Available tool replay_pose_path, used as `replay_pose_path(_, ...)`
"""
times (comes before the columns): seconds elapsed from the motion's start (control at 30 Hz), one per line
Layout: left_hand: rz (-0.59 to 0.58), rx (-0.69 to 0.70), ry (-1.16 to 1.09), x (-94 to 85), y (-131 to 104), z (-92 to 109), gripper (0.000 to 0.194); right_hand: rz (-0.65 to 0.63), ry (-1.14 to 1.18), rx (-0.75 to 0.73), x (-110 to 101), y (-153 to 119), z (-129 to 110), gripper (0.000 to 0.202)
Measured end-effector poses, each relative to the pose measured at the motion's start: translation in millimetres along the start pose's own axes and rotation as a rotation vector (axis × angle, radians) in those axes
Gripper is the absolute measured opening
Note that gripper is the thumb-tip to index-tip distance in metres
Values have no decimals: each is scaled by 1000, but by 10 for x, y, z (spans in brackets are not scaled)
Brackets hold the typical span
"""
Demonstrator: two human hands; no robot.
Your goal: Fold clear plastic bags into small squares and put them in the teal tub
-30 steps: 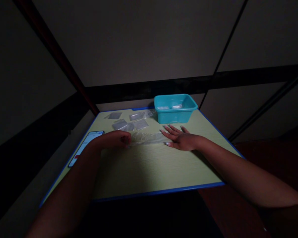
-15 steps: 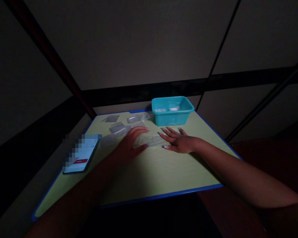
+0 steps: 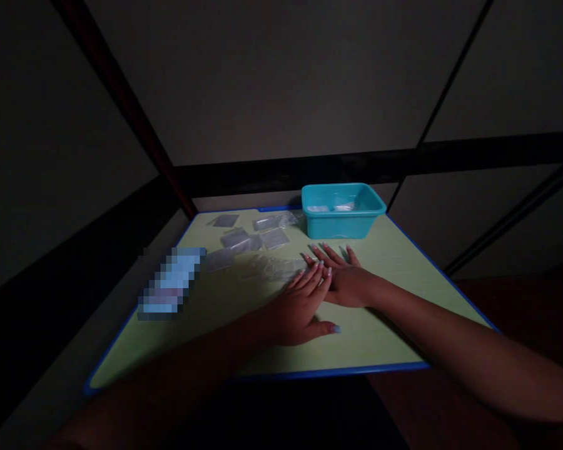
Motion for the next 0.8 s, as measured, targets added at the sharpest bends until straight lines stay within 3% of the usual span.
replay_pose_path(0.5,-73,-137,65,-68,-57,39,82,-11,3,-17,7,-16,4,82)
replay_pose_path(0.8,-57,-335,86,-37,-159,32,74,-18,20,-9,-39,-42,-36,84)
Point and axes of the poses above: each hand's wrist, its own y-axis towards the middle knuckle, its own x-axis out of the palm, z = x × y, the point moved 1 cm from there along y, towards the middle knuckle, and after that the axes turned 12 degrees about y, right-handed, at the moved point
